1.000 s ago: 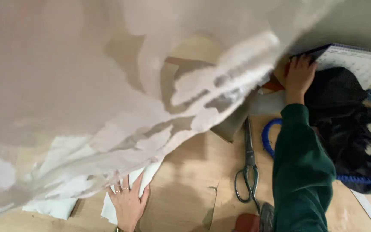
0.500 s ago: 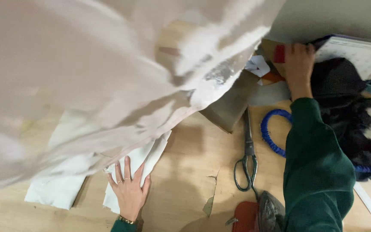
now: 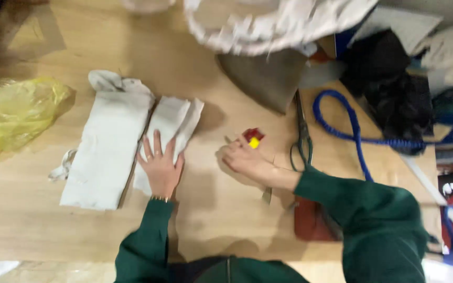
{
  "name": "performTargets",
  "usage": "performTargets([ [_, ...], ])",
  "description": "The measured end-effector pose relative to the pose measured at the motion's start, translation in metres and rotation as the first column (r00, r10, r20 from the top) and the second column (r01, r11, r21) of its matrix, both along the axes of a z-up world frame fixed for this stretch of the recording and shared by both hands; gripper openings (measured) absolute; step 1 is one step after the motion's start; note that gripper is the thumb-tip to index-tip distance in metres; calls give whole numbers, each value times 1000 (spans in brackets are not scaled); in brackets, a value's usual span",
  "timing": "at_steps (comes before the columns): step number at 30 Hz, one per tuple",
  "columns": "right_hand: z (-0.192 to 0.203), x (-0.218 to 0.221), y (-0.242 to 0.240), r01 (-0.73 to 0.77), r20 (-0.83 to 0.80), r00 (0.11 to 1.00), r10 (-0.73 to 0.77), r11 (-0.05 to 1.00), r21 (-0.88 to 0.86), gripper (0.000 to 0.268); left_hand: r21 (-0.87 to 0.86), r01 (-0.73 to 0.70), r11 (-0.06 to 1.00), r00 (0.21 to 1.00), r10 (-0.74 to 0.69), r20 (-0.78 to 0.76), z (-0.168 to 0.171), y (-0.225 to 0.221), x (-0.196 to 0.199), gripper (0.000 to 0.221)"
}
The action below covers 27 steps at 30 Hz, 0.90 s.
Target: Folding fabric pieces, using a digital counter, and ironing the fabric on a workbench.
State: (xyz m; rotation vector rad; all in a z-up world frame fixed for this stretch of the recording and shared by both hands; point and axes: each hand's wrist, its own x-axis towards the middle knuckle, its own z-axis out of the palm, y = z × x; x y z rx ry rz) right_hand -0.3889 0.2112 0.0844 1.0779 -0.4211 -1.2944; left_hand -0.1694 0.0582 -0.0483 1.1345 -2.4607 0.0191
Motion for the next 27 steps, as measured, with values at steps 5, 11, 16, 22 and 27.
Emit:
performTargets([
  [5, -92, 76, -23, 9, 887, -359, -290, 949, 315, 24, 100, 96, 990, 987, -82, -138, 3, -11, 5, 54],
  [11, -41, 67, -12, 72, 520, -853, 34, 996, 53, 59, 392, 426, 815, 856, -224, -465, -15, -28, 40, 30],
  [16, -67, 34, 28, 256, 450, -889, 83, 905, 339, 24, 406, 537, 739, 827, -368, -424, 29, 12, 22, 86],
  [22, -100, 26, 10, 240, 507, -861, -40, 846, 476, 24, 231, 607, 760, 794, -566, -224, 0, 27, -20, 97],
  [27, -85, 15, 7, 186, 469, -879, -91, 839, 511, 20, 205, 642, 739, 762, -588, -271, -26, 22, -27, 79],
])
